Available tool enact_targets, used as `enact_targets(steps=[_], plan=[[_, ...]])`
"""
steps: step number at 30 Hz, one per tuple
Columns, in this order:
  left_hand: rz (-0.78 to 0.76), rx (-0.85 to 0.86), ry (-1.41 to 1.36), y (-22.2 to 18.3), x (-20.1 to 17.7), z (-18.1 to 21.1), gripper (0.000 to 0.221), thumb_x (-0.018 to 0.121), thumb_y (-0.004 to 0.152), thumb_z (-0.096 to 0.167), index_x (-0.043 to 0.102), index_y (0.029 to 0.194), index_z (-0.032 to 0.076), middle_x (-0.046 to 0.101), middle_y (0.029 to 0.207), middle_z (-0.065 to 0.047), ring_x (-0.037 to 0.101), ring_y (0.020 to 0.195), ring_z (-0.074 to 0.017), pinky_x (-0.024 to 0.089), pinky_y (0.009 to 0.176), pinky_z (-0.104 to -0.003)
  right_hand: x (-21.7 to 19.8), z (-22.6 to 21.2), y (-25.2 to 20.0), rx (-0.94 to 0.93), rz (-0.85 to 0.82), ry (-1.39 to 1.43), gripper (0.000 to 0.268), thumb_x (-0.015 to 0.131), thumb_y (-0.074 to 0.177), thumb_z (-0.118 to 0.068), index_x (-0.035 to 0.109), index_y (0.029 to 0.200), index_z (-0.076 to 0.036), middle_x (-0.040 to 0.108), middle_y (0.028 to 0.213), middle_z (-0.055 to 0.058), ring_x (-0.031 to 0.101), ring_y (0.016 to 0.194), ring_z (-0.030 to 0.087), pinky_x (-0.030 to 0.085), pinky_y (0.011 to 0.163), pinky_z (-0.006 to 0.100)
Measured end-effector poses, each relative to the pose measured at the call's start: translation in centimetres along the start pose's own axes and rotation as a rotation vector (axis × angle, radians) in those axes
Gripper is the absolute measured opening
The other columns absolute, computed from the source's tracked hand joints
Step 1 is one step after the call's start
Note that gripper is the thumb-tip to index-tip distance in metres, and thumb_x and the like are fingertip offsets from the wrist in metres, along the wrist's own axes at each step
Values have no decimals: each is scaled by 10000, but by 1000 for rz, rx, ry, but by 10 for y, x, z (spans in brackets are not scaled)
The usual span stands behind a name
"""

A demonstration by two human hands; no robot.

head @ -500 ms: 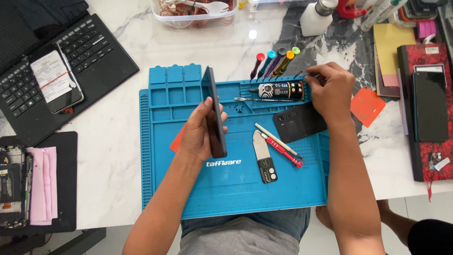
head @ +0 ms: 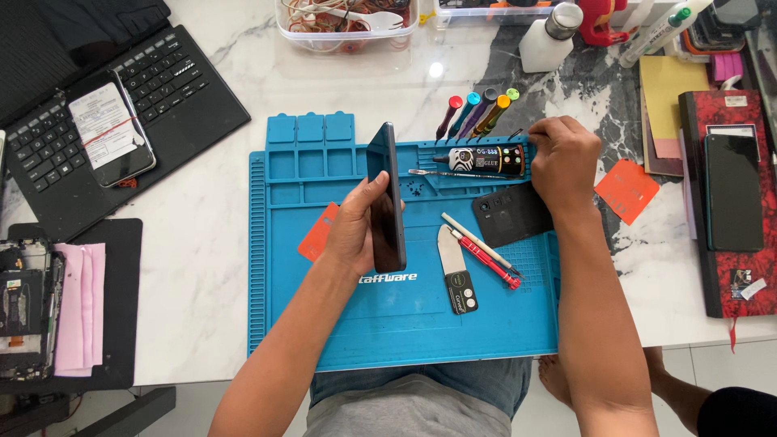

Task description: The person uses a red screwdriver to remove screws from the back of a disassembled smartphone. They then place the back cover onto the phone and press it into place, securing the device.

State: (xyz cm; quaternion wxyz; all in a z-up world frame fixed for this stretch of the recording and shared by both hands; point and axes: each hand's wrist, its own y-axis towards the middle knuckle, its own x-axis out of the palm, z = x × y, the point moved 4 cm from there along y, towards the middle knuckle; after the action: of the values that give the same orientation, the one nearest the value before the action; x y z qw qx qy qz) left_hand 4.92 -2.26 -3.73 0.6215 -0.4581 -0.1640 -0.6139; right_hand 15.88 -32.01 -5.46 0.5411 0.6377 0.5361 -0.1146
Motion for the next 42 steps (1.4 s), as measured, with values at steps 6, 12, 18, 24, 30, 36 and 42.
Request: enact_targets(steps=[6,12,18,24,30,36,42], plan=[[26,-1,1,0,-1,-5,174,744,912,267,617,956,155,576,705,20,592,688,-106,502,635,-244,-6,-4,2,36,45,34,115,736,959,89,712,911,-13,652,750,143,683,703,355,556,636,388],[41,11,23,1,-4,-4,219,761,895,301,613,979,164,586,721,18,602,702,-110,514,658,-253,-29,-3,4,129,196,91,105,773,955,49,715,943,-39,670,823,167,682,754,332,549,623,330],[299,-107,123,10,-14,-7,1322,817,587,442,78,1617,69,628,1066,-92,604,863,-193,531,768,-340,-61,-74,14,231,273,460,85,705,1049,102,640,1030,50,643,867,152,679,746,228,611,652,313],[119,32,-4,-5,-1,1,209,790,865,232,612,942,157,576,714,7,608,692,-132,520,661,-267,-53,-122,1,163,233,735,238,793,852,124,610,983,46,680,855,186,716,711,258,581,620,323],[123,87,77,4,-6,-9,271,795,851,284,589,965,150,561,739,4,619,717,-135,535,646,-278,-32,-194,-17,160,6,954,160,794,763,89,680,801,-17,721,746,141,724,600,199,613,541,298],[143,123,108,-1,0,-7,328,834,809,293,592,978,151,547,730,-7,607,707,-147,538,639,-306,-11,-202,-34,157,-86,1050,127,730,832,103,635,870,28,705,777,157,743,668,210,629,574,329],[168,216,232,0,-1,-3,355,855,758,264,591,967,150,535,754,9,588,711,-133,532,640,-297,-23,-205,-35,157,39,1160,115,690,863,119,614,933,67,675,814,150,758,726,233,660,605,329]])
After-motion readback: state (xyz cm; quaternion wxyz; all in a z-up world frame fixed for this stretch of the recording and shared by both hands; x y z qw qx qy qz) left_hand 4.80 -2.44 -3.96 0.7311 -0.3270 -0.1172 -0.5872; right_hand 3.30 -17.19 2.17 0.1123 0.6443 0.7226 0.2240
